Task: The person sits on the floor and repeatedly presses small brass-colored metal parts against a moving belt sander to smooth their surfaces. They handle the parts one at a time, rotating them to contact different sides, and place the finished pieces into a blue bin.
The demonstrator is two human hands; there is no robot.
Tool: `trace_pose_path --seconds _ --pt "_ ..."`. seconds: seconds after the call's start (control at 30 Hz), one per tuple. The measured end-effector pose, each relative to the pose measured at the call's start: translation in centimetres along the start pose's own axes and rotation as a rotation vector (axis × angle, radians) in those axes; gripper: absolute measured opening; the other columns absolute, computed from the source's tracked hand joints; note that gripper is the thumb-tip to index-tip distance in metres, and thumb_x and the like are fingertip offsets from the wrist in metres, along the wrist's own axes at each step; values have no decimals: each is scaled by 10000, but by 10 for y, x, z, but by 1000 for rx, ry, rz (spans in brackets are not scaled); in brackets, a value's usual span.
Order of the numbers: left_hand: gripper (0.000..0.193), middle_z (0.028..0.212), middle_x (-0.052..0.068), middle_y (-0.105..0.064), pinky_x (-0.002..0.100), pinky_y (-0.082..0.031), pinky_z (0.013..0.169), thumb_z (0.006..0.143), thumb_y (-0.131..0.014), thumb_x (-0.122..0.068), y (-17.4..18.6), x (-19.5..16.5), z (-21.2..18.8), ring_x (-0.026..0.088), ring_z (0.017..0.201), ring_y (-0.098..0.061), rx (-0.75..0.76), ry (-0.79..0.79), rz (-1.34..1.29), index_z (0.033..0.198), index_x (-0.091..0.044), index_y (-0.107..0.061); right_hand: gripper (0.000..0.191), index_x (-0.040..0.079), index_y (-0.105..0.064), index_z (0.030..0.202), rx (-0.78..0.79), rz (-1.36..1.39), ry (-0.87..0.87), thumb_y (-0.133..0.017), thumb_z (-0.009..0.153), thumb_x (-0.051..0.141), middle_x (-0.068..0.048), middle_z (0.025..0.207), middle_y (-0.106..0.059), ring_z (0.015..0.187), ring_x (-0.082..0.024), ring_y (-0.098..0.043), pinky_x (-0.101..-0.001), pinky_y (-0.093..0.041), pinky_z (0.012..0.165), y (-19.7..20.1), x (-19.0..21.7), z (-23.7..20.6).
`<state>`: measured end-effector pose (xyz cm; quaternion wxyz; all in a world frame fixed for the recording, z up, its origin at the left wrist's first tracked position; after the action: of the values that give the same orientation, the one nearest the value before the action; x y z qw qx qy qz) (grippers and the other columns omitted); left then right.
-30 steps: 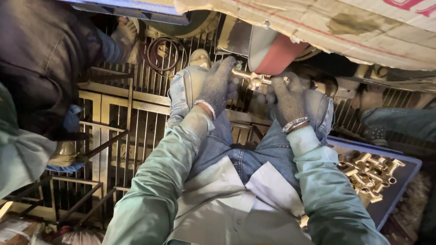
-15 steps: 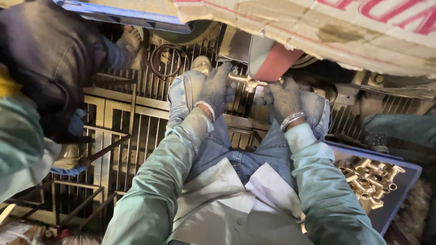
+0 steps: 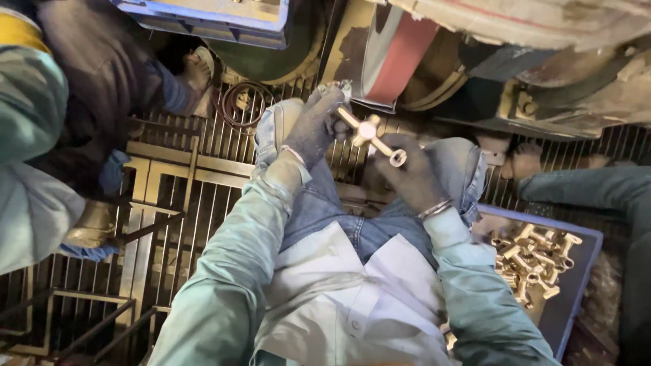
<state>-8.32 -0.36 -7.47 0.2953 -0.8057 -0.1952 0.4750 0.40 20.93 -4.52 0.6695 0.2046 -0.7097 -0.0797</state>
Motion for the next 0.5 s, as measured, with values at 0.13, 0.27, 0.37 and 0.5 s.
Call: trace_pose_path --seconds 0.13,0.27,0.37,0.5 --pt "181 778 39 -603 261 -440 464 987 -661 -203 -6 -5 -18 110 558 -542 14 -59 65 1068 -76 -561 613 25 -517 1367 153 -126 25 -771 832 183 -147 1230 -639 1121 -230 -638 -356 -515 958 -7 7 -14" --pt "191 816 17 -615 235 -396 454 963 -677 -179 -16 -33 -25 85 561 -516 -72 -199 150 1110 -87 -600 642 55 -531 1379 267 -195 -43 -773 828 280 -149 1261 -654 1149 -250 -643 -378 -501 980 -4 11 -4" --pt "175 795 15 -602 253 -387 435 957 -690 -195 -8 -74 -24 105 545 -513 -255 -352 166 1066 -94 -599 544 111 -605 1313 280 -346 -194 -734 860 384 -114 1226 -700 1127 -243 -670 -377 -513 976 -3 6 4" --pt "242 823 1 -644 264 -482 551 1024 -590 -323 19 -124 -21 91 613 -538 -290 -405 -215 1061 -88 -636 434 102 -674 1215 290 -273 -102 -689 894 393 -99 1175 -725 1099 -237 -690 -378 -523 953 -4 -4 17"
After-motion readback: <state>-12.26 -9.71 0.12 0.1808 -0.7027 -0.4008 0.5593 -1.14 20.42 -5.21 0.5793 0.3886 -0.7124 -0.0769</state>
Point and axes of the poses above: each hand's wrist, its own z-axis towards the middle knuckle, its own y-axis out of the back of the hand, x = y × z, the point moved 2 cm from there along z, towards the middle knuckle
